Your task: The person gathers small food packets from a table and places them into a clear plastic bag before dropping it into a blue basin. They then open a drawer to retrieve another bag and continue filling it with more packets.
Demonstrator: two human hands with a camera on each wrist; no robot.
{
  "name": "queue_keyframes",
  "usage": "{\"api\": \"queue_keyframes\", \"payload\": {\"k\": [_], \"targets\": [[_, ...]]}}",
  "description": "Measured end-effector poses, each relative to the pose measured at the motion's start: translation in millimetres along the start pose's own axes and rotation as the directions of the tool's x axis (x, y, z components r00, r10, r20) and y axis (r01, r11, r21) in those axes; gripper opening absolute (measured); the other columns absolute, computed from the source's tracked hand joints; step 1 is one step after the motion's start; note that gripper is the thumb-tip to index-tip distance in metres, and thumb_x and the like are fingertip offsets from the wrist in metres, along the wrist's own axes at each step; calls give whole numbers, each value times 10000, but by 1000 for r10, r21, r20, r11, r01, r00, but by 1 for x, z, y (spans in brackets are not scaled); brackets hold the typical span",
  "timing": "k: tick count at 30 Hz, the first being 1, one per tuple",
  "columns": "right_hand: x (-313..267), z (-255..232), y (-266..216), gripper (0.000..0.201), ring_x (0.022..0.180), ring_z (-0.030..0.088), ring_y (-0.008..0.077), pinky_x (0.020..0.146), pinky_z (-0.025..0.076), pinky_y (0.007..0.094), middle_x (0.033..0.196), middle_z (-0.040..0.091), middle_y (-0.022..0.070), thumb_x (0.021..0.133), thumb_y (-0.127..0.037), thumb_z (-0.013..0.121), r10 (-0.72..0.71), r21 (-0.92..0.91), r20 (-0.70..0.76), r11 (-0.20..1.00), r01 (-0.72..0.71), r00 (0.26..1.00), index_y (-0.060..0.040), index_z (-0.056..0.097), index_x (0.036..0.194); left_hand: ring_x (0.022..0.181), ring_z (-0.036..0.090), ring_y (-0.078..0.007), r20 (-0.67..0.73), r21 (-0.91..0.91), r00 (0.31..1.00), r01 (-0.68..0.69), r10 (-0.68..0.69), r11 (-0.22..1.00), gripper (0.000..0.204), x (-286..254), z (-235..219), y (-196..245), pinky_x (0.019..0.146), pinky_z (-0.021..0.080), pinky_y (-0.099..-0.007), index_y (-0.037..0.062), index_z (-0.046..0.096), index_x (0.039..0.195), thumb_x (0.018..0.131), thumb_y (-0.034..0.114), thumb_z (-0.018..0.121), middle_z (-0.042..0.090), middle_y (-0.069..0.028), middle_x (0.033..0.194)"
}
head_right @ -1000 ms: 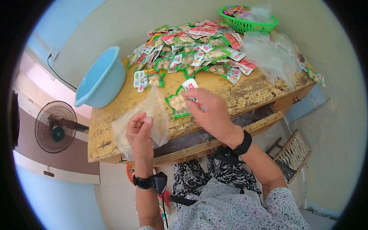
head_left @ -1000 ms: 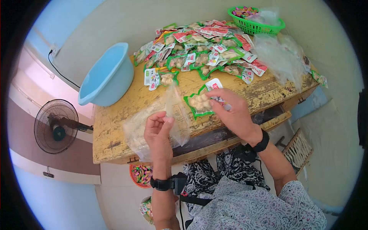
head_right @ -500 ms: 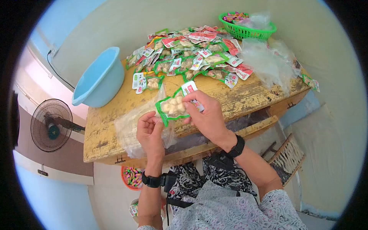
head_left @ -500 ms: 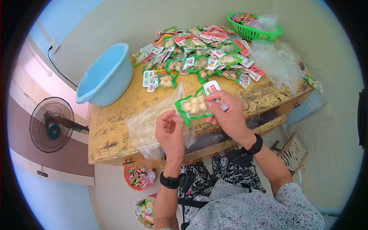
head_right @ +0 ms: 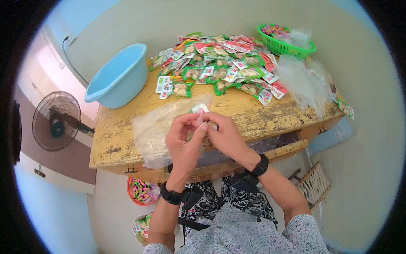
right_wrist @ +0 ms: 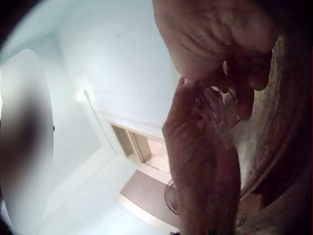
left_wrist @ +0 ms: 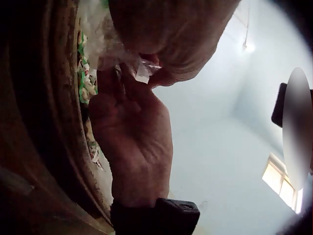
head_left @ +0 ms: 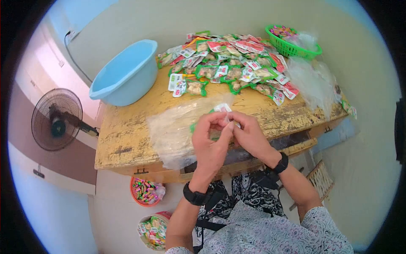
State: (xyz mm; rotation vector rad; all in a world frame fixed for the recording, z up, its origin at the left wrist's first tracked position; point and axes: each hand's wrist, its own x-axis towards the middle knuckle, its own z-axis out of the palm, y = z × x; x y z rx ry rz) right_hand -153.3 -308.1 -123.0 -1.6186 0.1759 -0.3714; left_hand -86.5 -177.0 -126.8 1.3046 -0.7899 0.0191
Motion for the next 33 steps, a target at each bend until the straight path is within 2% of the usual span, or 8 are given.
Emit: {"api": "queue_keyframes", "payload": {"k": [7, 10, 13, 19, 22, 25, 28, 33], "targets": [[0, 0, 5, 394, 1048, 580, 105, 865, 503, 288, 1133, 639, 64, 947, -16, 622, -11, 41, 305, 999, -2, 952, 10, 561, 1335, 903, 589, -86, -39, 43, 996, -84, 86, 996, 270, 7, -8, 0, 850, 513, -261, -6, 639, 1155, 895, -21, 715, 606, -5, 976], [15, 5, 12, 427, 1035, 613, 159, 844, 515, 324, 1155, 647, 109, 904, 15, 607, -237, -309, 469, 859, 410, 851, 29, 543, 1326, 836, 614, -156, -90, -13, 995, -39, 38, 999, 252, 11, -4, 2, 768, 514, -291, 11, 664, 1088, 844, -11, 728, 610, -63, 928], [29, 8, 2, 420, 1014, 653, 216, 855, 529, 375, 1137, 672, 153, 881, 8, 596, 155, -393, 486, 918, 57, 860, 41, 538, 1296, 831, 616, -157, -131, -40, 991, -32, 27, 999, 248, 15, -13, -4, 770, 516, -296, 12, 665, 1085, 845, -9, 725, 611, -61, 923], [32, 37, 7, 308, 914, 702, 272, 784, 549, 382, 973, 711, 145, 877, 12, 574, -375, -367, 289, 806, 464, 881, 49, 602, 1181, 895, 602, -103, -117, 171, 988, -76, 96, 982, 252, 15, -29, 3, 840, 519, -268, 12, 665, 1121, 875, -9, 711, 626, -16, 949], [37, 29, 8, 296, 881, 705, 241, 760, 552, 367, 953, 705, 127, 888, 7, 573, -60, -236, 375, 959, 158, 925, 42, 608, 1180, 899, 613, -113, -147, 129, 988, -33, 52, 991, 258, 17, -32, -3, 859, 525, -284, 17, 671, 1120, 868, -4, 718, 633, -15, 939], [41, 25, -9, 280, 819, 685, 186, 716, 548, 343, 931, 693, 101, 909, -13, 577, 286, -433, 606, 901, 6, 743, 35, 599, 1184, 899, 619, -111, -152, 62, 986, -60, 69, 996, 254, 21, -33, -5, 847, 533, -285, 24, 677, 1119, 869, 9, 725, 636, -10, 933], [43, 28, -19, 264, 769, 658, 161, 674, 537, 324, 920, 678, 74, 904, -6, 573, 342, -410, 560, 906, -106, 755, 24, 596, 1166, 902, 620, -103, -154, 88, 983, -86, 98, 992, 246, 23, -29, -1, 840, 532, -271, 18, 679, 1120, 877, 18, 723, 635, -10, 936], [62, 31, 27, 296, 740, 647, 202, 652, 540, 363, 922, 671, 72, 865, -31, 620, -63, -205, 651, 945, 255, 757, 31, 585, 1153, 902, 610, -89, -105, 139, 992, -51, 66, 989, 255, 22, -28, 6, 836, 521, -256, 34, 686, 1142, 889, 17, 718, 641, 1, 973]]}}
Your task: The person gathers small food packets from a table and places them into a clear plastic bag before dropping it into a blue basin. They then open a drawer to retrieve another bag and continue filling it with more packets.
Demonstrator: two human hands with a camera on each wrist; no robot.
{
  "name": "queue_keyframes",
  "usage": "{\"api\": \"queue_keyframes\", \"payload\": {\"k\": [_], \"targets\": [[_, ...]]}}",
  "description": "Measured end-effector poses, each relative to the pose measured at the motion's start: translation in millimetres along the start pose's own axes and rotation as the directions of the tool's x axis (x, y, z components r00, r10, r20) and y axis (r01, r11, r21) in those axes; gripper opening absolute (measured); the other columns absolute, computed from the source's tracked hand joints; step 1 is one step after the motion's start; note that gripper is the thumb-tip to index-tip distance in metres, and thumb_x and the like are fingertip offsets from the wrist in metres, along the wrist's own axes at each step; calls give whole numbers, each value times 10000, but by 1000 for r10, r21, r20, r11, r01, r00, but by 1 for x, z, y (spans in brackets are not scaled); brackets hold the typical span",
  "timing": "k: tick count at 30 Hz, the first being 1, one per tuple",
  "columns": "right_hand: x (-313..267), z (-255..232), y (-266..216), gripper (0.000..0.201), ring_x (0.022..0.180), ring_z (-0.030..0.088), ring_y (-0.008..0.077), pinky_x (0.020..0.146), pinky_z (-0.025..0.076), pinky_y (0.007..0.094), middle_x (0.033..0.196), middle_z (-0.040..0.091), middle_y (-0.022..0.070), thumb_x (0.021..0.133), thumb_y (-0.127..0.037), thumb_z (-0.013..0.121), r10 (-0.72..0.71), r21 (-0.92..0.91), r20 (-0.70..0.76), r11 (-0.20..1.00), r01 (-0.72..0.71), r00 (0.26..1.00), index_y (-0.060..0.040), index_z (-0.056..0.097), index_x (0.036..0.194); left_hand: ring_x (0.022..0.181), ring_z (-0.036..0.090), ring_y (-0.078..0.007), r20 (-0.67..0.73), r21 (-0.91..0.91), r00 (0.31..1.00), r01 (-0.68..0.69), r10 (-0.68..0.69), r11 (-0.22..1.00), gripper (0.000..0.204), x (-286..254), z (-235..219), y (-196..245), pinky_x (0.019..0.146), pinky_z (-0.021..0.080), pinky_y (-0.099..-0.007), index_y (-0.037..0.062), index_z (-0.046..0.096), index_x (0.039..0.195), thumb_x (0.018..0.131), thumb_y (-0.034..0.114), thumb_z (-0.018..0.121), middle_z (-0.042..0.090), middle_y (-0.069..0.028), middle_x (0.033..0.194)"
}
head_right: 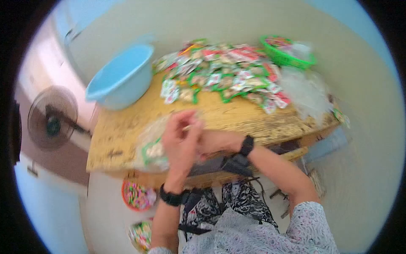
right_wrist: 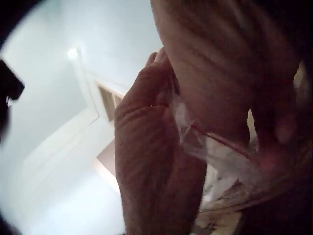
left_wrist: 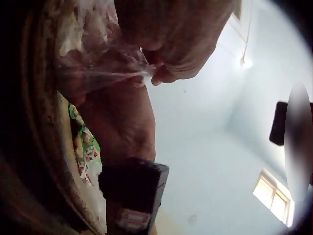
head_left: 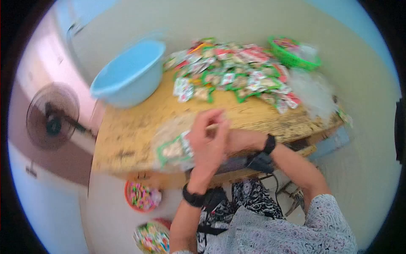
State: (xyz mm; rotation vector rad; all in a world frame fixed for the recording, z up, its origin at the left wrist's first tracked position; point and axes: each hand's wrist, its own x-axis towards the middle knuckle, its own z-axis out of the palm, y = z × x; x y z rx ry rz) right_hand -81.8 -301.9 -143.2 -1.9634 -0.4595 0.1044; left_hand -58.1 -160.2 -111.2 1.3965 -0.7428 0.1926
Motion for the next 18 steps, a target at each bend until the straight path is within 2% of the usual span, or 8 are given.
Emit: {"api": "queue_keyframes", "payload": {"k": [3, 6, 8, 11, 12, 15, 17, 18], "targets": [[13, 1, 23, 367, 747, 659, 332, 657, 536, 426, 961, 696, 153, 819, -58, 650, -247, -217, -179, 954, 207, 952, 48, 569, 1162, 908, 599, -93, -52, -72, 998, 22, -26, 997, 268, 6, -3, -2, 828, 508, -248, 16, 665, 1170, 906, -4, 708, 625, 1, 992], [8, -12, 18, 380, 813, 655, 426, 675, 524, 466, 1017, 694, 225, 798, -54, 632, -64, -443, -129, 897, 0, 990, 34, 582, 1164, 940, 601, -108, -90, -136, 993, 57, -70, 989, 270, 5, 2, -17, 872, 507, -268, 0, 659, 1162, 898, -20, 706, 623, -23, 1019], [-1, -21, -17, 353, 863, 651, 446, 690, 516, 480, 1031, 683, 243, 806, -41, 605, 37, -508, -14, 860, -39, 999, 8, 613, 1156, 926, 592, -105, -128, -107, 988, 71, -85, 992, 296, 0, 0, -28, 873, 506, -269, -5, 646, 1181, 891, -25, 706, 615, -28, 1010], [-28, -19, -20, 246, 872, 666, 407, 714, 527, 475, 980, 701, 173, 836, -56, 604, -316, -482, -158, 852, 206, 936, -30, 673, 1071, 892, 578, -96, -157, -165, 970, 160, -186, 973, 319, -12, -4, -32, 846, 500, -258, -17, 628, 1202, 892, -34, 703, 604, -20, 990], [-42, -24, -29, 194, 899, 657, 354, 752, 517, 447, 991, 675, 127, 898, -100, 624, -236, -483, -176, 867, 125, 956, -52, 670, 1080, 872, 568, -89, -167, -110, 969, 167, -184, 980, 326, -15, -4, -28, 822, 493, -246, -21, 615, 1213, 899, -31, 702, 597, -17, 973], [-66, -49, -31, 193, 929, 670, 343, 809, 535, 452, 994, 697, 140, 872, -129, 643, -120, -398, -489, 912, -98, 864, -71, 698, 1048, 867, 568, -83, -126, -84, 979, 151, -161, 985, 316, -22, -9, -35, 814, 490, -238, -17, 612, 1209, 905, -25, 701, 598, -18, 965], [-70, -81, -12, 245, 1027, 655, 301, 852, 528, 420, 1077, 692, 125, 884, -163, 666, -125, -455, -648, 855, -250, 751, -86, 701, 1114, 863, 569, -79, -86, -132, 977, 182, -194, 974, 315, -22, -11, -36, 800, 490, -236, -12, 610, 1211, 910, -16, 702, 599, -19, 960], [-72, -95, -14, 255, 1056, 647, 297, 859, 526, 422, 1103, 689, 115, 882, -170, 674, -195, -570, -645, 767, -295, 739, -88, 702, 1122, 861, 570, -77, -67, -155, 975, 199, -211, 968, 314, -23, -11, -36, 792, 490, -235, -10, 608, 1212, 912, -11, 703, 600, -19, 957]]}}
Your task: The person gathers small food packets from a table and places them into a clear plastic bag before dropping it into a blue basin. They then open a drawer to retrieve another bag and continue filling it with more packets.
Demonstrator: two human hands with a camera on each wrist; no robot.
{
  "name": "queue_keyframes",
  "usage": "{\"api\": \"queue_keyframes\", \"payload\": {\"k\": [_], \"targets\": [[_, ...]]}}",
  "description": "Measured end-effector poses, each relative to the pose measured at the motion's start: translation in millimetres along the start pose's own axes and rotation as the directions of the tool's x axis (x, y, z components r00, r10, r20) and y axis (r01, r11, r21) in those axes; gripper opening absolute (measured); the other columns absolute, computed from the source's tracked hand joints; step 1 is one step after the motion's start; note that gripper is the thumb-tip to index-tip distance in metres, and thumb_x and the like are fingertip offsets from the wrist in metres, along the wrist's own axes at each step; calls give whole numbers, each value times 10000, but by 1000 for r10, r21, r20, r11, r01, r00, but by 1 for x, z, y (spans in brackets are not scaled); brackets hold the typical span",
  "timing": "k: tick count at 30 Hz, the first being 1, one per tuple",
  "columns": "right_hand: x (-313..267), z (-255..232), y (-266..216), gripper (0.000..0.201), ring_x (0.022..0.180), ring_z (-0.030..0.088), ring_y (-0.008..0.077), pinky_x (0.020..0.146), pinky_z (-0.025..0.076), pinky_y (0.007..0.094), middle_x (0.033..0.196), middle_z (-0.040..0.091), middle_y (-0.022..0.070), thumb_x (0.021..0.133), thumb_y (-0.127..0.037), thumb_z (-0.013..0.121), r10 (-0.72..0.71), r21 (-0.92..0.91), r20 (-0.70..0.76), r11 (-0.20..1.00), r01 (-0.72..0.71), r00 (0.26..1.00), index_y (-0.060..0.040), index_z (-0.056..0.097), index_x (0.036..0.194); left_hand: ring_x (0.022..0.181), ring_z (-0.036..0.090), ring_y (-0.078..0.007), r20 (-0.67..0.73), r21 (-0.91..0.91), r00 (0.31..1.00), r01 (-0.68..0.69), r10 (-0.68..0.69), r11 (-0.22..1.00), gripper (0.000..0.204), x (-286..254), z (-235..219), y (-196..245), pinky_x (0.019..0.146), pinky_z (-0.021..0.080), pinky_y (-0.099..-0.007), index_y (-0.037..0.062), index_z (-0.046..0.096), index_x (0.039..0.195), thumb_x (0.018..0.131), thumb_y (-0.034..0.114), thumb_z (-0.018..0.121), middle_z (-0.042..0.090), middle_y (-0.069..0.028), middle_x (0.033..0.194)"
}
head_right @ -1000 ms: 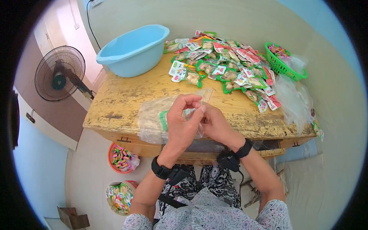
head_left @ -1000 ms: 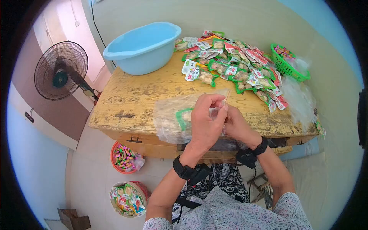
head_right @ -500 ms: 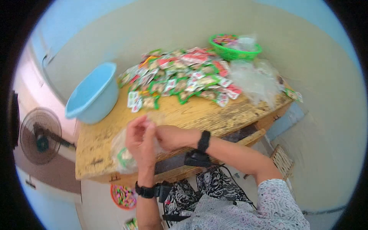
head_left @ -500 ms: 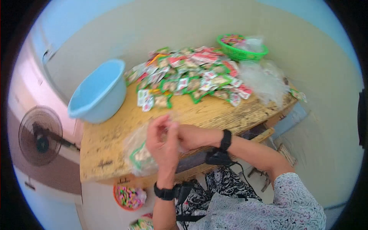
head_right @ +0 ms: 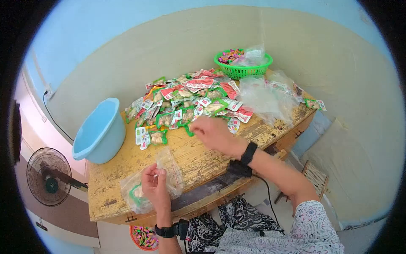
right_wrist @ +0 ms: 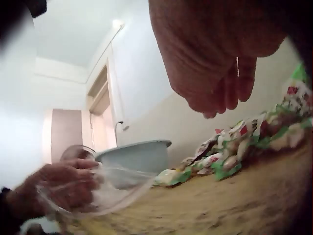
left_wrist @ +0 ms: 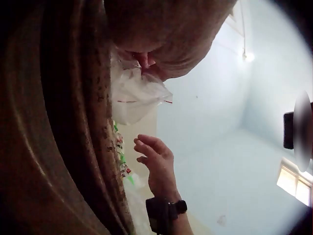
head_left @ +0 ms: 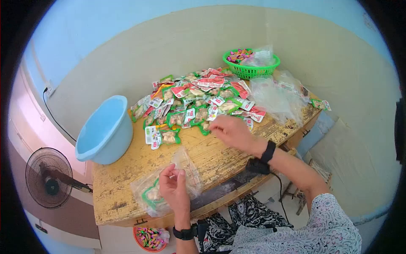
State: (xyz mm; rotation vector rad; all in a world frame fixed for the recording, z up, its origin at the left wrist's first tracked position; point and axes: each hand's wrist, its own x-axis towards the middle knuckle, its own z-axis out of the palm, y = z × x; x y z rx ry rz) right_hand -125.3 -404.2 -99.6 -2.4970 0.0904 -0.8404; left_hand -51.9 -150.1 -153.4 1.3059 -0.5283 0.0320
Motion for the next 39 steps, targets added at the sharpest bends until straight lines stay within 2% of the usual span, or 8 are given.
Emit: {"api": "queue_keyframes", "payload": {"k": [5, 12, 16, 19, 24, 26, 29, 39], "targets": [[36, -8, 30, 357, 1177, 607, 295, 938, 507, 441, 1256, 649, 87, 873, -188, 712, -336, -524, -50, 811, 262, 941, -109, 681, 1220, 852, 577, -81, -2, 89, 1000, 27, -27, 996, 331, -2, 1, 2, 739, 501, -247, 2, 610, 1224, 908, -2, 708, 610, -27, 965], [53, 5, 49, 296, 1094, 646, 292, 914, 516, 443, 1130, 714, 84, 906, -190, 646, 44, -405, 156, 914, 24, 987, -99, 715, 1179, 836, 575, -128, 131, 453, 986, -154, 106, 878, 360, -13, -2, 23, 707, 503, -271, 13, 628, 1221, 874, 3, 726, 594, -45, 926], [48, 10, 48, 220, 983, 654, 320, 803, 522, 475, 979, 706, 97, 916, -193, 610, -273, -294, -224, 934, 202, 936, -101, 729, 1077, 790, 586, -227, 293, 671, 921, -390, 258, 631, 301, -16, 2, 35, 661, 482, -322, 1, 633, 1144, 865, 47, 739, 584, -108, 890], [35, 0, 20, 173, 891, 657, 354, 744, 526, 447, 949, 710, 114, 965, -185, 588, -239, -184, -370, 966, 181, 898, -76, 707, 1030, 767, 588, -262, 373, 727, 863, -500, 340, 471, 203, -17, 6, 41, 634, 466, -341, 10, 649, 1040, 873, 81, 740, 579, -122, 842], [-12, -27, -21, 221, 773, 685, 225, 619, 509, 390, 796, 679, 64, 1045, -241, 556, 248, 260, -44, 938, -229, 968, -36, 639, 1044, 621, 588, -215, 196, 728, 947, -314, 254, 609, 96, -14, 7, 42, 556, 449, -335, 33, 667, 925, 898, 96, 733, 589, -75, 708], [-28, -42, -55, 236, 724, 666, 94, 521, 497, 311, 781, 643, 9, 1070, -238, 540, 410, 558, 233, 687, -466, 882, -13, 610, 1057, 564, 565, -187, 126, 692, 957, -273, 260, 668, 101, -12, 6, 38, 528, 438, -324, 32, 666, 923, 906, 104, 734, 588, -70, 677], [-42, -34, -72, 236, 622, 649, 91, 481, 487, 240, 813, 653, 18, 1077, -223, 527, 368, 723, 322, 499, -478, 872, -8, 610, 1028, 535, 539, -150, 60, 654, 966, -227, 250, 721, 107, -14, 11, 41, 515, 431, -301, 34, 666, 921, 915, 113, 737, 580, -59, 650], [-31, 2, -76, 237, 467, 545, 52, 401, 410, 212, 759, 625, -7, 1074, -231, 524, 243, 529, 535, 650, -546, 809, -24, 615, 1002, 658, 677, -298, 212, 680, 900, -416, 382, 604, 78, -20, 37, 56, 571, 507, -393, 58, 655, 949, 910, 96, 711, 674, -127, 797]]}}
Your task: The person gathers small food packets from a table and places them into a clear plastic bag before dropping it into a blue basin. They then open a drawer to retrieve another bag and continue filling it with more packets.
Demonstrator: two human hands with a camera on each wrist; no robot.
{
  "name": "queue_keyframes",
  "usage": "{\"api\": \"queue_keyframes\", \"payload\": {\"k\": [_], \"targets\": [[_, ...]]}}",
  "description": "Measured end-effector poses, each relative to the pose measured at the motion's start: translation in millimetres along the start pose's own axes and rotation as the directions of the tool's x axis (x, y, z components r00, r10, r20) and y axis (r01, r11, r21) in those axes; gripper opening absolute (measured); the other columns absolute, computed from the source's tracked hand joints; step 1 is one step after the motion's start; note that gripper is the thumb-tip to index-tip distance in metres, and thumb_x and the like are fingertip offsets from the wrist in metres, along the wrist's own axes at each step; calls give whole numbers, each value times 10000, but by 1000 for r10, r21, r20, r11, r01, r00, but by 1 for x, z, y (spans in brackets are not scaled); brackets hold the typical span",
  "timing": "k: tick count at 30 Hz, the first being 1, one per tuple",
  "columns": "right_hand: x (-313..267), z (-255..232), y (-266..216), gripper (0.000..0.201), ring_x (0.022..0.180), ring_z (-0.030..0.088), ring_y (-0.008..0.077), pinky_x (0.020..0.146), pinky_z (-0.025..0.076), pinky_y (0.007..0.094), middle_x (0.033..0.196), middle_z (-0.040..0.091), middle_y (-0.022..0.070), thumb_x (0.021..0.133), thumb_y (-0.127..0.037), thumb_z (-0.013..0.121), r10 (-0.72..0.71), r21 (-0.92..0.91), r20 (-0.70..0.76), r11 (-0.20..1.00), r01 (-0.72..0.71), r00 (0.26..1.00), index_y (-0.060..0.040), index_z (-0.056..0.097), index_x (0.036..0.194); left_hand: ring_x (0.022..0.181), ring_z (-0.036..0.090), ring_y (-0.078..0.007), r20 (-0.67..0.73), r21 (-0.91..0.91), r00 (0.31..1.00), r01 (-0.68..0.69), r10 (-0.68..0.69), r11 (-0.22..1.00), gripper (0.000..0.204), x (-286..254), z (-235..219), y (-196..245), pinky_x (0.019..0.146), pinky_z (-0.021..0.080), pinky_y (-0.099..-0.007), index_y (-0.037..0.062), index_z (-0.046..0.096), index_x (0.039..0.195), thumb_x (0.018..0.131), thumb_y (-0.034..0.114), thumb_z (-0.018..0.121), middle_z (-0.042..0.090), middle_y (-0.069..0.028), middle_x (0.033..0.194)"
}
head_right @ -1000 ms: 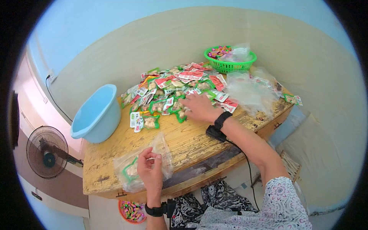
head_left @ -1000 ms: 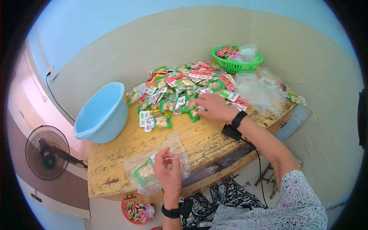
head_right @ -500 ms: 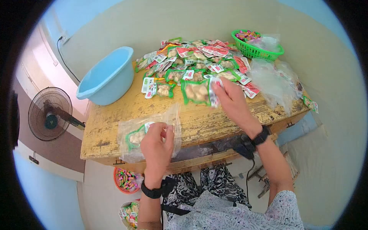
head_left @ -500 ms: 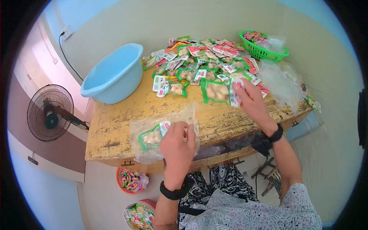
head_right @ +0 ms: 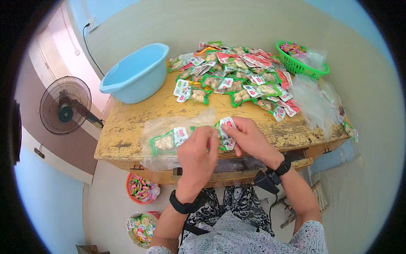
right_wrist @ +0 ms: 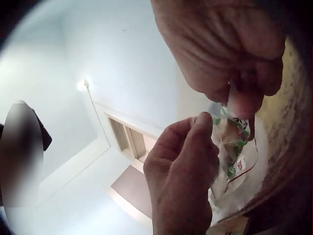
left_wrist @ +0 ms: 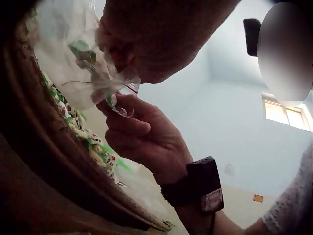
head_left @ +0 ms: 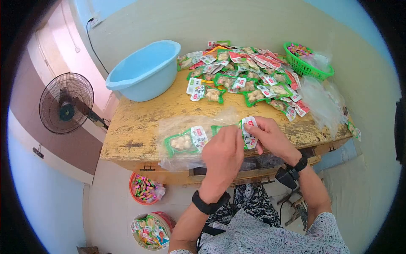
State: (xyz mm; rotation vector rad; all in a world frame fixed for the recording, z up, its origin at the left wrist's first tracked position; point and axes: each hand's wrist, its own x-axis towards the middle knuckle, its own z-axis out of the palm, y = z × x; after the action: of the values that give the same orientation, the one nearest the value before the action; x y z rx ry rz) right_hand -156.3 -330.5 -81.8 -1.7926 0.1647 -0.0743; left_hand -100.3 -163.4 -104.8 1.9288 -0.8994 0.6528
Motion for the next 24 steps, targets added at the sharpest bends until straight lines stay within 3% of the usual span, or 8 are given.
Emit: {"api": "queue_keyframes", "payload": {"k": [3, 8, 11, 13, 15, 19, 22, 24], "targets": [[12, 6, 11, 207, 435, 506, 45, 397, 398, 196, 786, 646, -9, 1066, -223, 546, 52, 161, 77, 985, -64, 996, -37, 631, 1036, 693, 672, -332, 26, -41, 1000, -9, 10, 999, 67, 5, 3, 5, 593, 509, -415, 55, 646, 958, 921, 91, 687, 669, -131, 827], [29, 12, 25, 173, 567, 581, 65, 458, 445, 211, 819, 635, -10, 1061, -203, 544, 104, 201, 242, 967, -154, 965, -52, 628, 1070, 734, 658, -344, 60, -85, 997, -46, 52, 995, 99, 15, 3, 9, 622, 506, -431, 50, 631, 1008, 917, 71, 663, 639, -134, 837], [44, 8, 43, 165, 758, 619, 71, 556, 497, 218, 967, 641, 12, 1038, -174, 583, -227, 68, 315, 974, 217, 921, -57, 597, 1153, 771, 654, -350, 13, -139, 996, -91, 94, 986, 135, 21, 11, 5, 634, 504, -435, 45, 626, 1046, 915, 57, 652, 626, -143, 874], [51, 11, 38, 208, 876, 617, 78, 628, 520, 227, 1056, 633, 22, 1023, -163, 609, -290, 108, 320, 957, 269, 902, -58, 573, 1200, 793, 652, -355, 14, -94, 994, -105, 107, 990, 157, 25, 13, 1, 638, 504, -434, 38, 625, 1073, 917, 49, 645, 621, -153, 912], [60, 17, 30, 264, 971, 597, 85, 695, 531, 237, 1128, 618, 26, 1010, -158, 632, -88, 297, 264, 955, 6, 961, -57, 548, 1239, 803, 651, -360, 5, -142, 995, -100, 102, 985, 177, 27, 13, -5, 641, 508, -433, 30, 629, 1095, 918, 40, 639, 615, -160, 950], [68, 22, 34, 270, 924, 611, 82, 677, 529, 232, 1088, 632, 6, 1016, -182, 640, -38, 325, 244, 945, -44, 969, -45, 577, 1240, 840, 649, -364, -7, -224, 999, -52, 52, 973, 281, 22, 12, -8, 677, 522, -422, 20, 636, 1171, 895, 52, 675, 614, -169, 1021], [72, 31, 33, 298, 874, 613, 61, 635, 518, 215, 1068, 653, -12, 1011, -202, 658, -55, 414, 267, 908, -63, 962, -43, 602, 1257, 931, 637, -370, -112, -162, 983, -162, 145, 974, 380, 12, -8, -10, 787, 523, -442, 6, 632, 1226, 866, 79, 728, 624, -174, 1065], [82, 28, 34, 314, 840, 614, 50, 632, 515, 210, 1054, 668, -21, 1004, -201, 671, 19, 380, 287, 915, -133, 958, -44, 616, 1271, 1048, 610, -381, -137, 13, 984, -110, 111, 994, 484, -1, -21, -26, 904, 490, -466, -2, 606, 1277, 836, 120, 762, 623, -179, 1141]]}}
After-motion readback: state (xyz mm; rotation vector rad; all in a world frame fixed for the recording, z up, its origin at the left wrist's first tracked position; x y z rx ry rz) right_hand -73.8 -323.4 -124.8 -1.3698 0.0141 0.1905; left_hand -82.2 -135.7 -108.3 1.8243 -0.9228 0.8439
